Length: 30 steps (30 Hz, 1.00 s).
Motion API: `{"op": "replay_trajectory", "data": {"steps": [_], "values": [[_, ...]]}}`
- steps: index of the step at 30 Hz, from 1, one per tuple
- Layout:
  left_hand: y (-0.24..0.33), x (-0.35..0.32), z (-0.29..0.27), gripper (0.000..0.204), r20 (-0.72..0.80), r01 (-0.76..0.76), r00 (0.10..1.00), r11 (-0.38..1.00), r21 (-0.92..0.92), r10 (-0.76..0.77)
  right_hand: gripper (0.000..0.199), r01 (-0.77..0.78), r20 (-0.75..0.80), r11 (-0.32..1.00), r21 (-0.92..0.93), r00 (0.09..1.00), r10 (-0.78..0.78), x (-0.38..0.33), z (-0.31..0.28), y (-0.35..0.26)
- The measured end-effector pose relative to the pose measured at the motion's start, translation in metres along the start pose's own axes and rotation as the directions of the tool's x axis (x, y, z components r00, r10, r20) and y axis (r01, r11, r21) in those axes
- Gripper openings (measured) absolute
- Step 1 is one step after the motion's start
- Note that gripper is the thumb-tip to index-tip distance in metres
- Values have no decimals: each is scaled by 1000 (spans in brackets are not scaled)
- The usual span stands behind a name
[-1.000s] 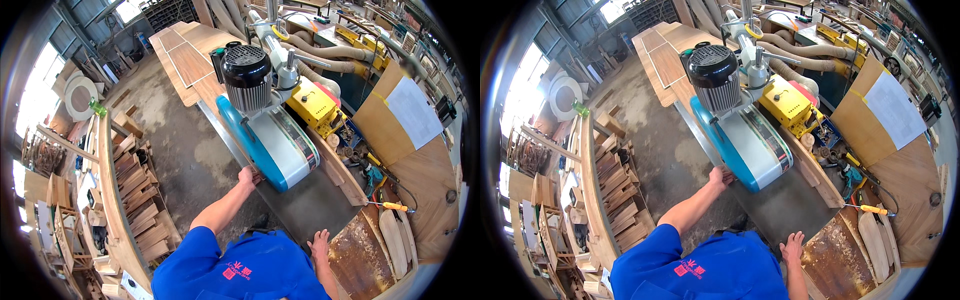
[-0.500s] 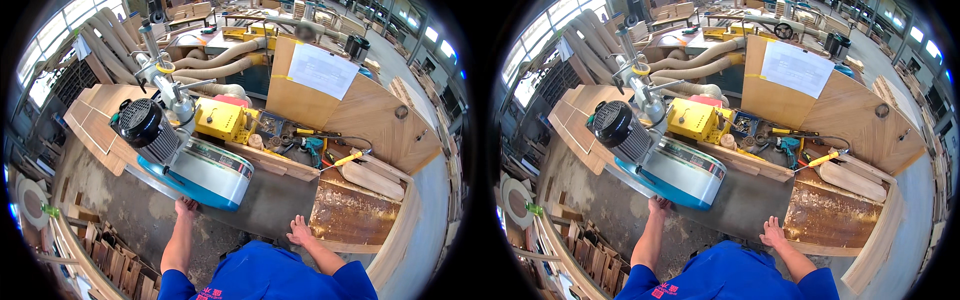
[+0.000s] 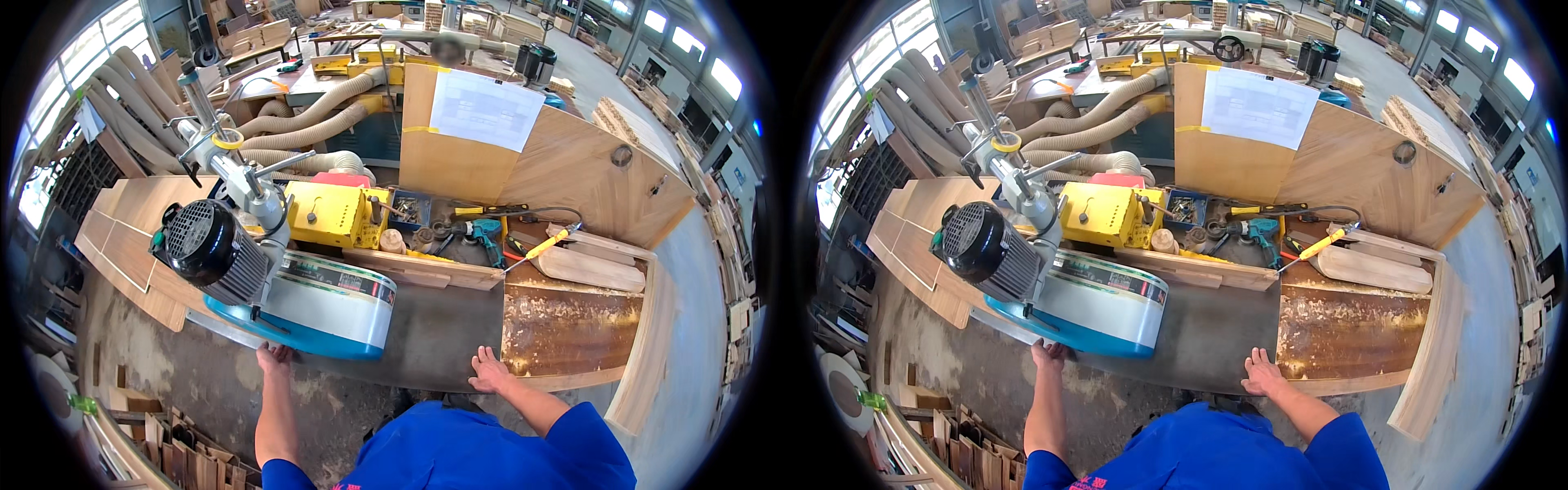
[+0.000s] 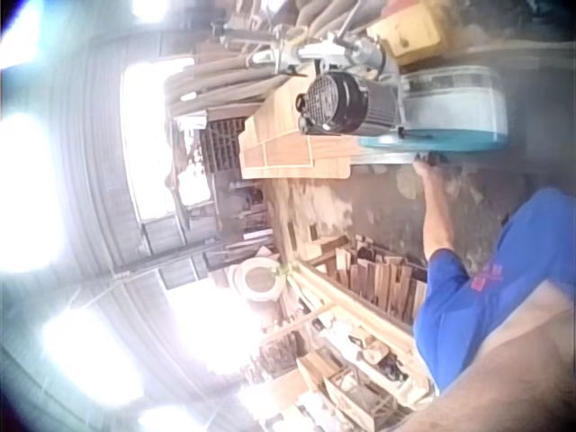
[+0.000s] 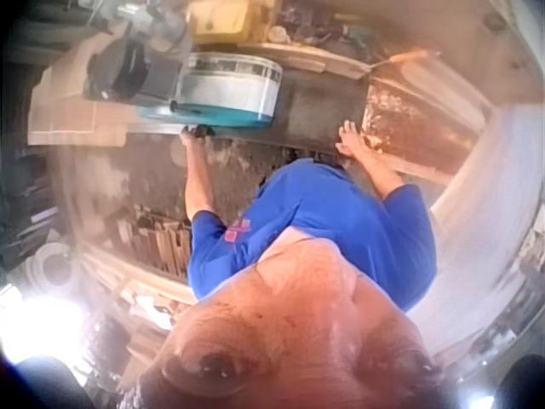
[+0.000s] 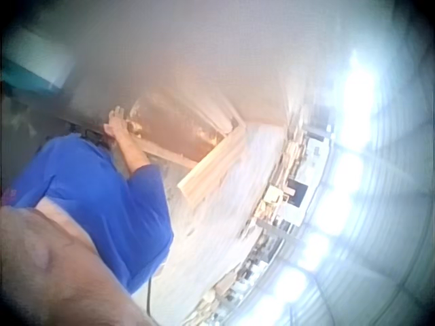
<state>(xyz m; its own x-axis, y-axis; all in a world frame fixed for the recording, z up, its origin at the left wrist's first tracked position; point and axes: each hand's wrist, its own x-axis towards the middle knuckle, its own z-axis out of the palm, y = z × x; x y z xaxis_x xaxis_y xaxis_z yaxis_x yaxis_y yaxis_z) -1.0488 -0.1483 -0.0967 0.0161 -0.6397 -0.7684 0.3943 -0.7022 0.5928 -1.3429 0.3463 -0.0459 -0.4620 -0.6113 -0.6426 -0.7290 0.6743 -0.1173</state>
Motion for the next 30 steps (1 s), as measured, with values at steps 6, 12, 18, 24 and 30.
{"op": "replay_trajectory", "data": {"steps": [6,12,18,24,30], "values": [[27,12,-1,50,-40,-2,999,1000,18,3,75,-45,61,998,-39,997,48,6,-5,-6],[44,49,-7,52,-109,-89,987,970,224,116,74,-74,88,997,-9,993,74,3,-13,-13],[53,76,9,68,-364,-105,801,711,696,475,70,-91,64,996,12,994,90,0,-7,-7],[78,123,-23,70,-257,-170,917,883,438,304,66,-85,74,996,12,994,84,1,-16,-10],[89,136,-14,51,-49,-117,989,946,302,138,65,-112,101,994,-9,989,113,4,-15,-13]]}}
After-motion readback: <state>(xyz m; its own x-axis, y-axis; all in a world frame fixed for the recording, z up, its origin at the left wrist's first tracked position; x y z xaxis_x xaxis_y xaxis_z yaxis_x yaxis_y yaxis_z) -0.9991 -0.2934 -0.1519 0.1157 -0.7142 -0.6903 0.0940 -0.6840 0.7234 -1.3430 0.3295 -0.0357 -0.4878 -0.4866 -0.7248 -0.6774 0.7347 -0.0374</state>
